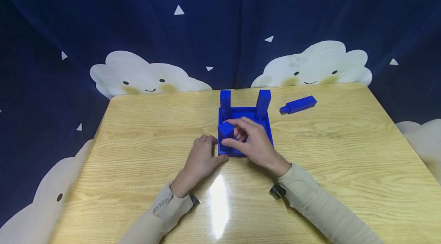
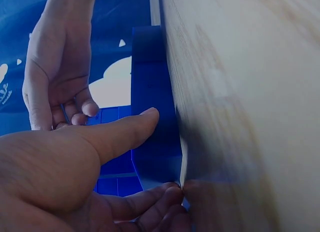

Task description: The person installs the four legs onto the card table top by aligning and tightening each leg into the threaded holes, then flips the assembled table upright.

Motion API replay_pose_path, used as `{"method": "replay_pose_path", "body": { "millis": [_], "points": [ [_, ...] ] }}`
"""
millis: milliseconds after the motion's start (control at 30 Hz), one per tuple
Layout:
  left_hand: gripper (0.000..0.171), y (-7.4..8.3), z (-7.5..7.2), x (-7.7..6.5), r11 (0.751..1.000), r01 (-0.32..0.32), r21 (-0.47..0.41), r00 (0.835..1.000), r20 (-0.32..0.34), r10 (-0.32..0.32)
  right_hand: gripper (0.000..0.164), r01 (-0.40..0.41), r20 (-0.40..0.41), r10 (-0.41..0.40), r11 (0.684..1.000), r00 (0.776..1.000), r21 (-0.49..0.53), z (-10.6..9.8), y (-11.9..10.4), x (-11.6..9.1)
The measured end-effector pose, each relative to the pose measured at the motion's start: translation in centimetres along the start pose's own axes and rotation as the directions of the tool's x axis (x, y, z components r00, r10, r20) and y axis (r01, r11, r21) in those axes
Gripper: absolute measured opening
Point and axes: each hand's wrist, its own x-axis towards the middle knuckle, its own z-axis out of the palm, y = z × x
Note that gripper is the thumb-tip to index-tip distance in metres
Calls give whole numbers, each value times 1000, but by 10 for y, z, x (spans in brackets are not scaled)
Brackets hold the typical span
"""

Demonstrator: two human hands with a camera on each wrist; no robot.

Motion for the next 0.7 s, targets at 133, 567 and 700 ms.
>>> {"method": "replay_pose_path", "body": {
  "millis": [133,567,700],
  "points": [
    [57,0,-1,0,1000,7,0,1000,3,-7,46,4,14,-4,999,1000,45,-2,2,0],
    [58,-1,-1,1,1000,3,-8,1000,0,-3,41,-44,-18,45,998,999,46,0,3,-1],
    [57,-1,-1,0,1000,-12,-4,1000,-7,12,51,-28,-13,28,999,1000,32,2,3,-1]
  ]
}}
